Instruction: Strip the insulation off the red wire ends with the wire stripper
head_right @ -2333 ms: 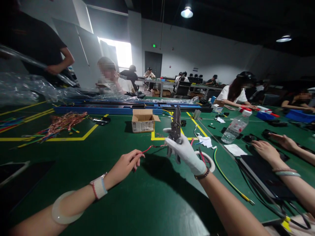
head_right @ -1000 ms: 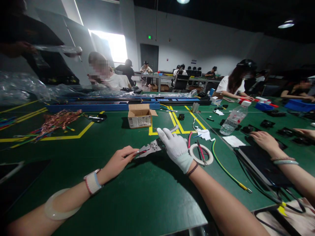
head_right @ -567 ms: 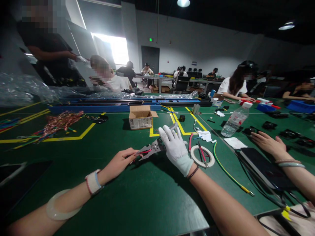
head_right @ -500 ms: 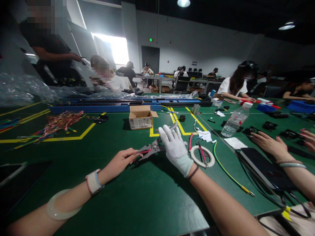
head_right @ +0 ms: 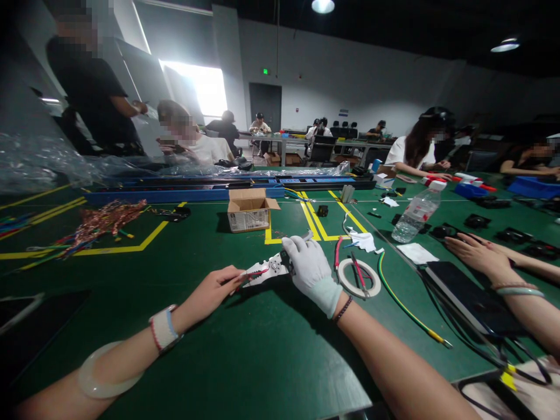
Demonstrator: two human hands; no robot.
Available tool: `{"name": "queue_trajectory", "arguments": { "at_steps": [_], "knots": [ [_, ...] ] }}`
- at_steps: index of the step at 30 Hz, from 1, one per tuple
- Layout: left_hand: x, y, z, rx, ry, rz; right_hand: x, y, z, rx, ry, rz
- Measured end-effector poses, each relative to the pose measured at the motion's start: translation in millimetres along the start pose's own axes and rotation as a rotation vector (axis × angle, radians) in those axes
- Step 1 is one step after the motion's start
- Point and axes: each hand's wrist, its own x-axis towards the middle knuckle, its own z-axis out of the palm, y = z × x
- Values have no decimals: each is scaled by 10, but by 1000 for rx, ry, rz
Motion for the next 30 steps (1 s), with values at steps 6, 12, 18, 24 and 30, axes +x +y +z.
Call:
{"name": "queue_trajectory", "arguments": {
  "at_steps": [6, 12, 18, 24, 30],
  "knots": [
    [1, 10, -1, -13, 15, -8, 8, -15, -90, -81, -42, 4],
    [-3, 26, -3, -19, 6, -28, -14, 13, -115, -114, 59, -58],
    [-7, 16, 8, -18, 1, -1, 24, 86, -59, -74, 112, -149],
    [-5, 8, 3, -42, -24, -19, 19, 94, -48, -103, 58, -115],
    [0, -39, 20, -65, -69, -20, 11, 97, -52, -126, 39, -101]
  ]
}}
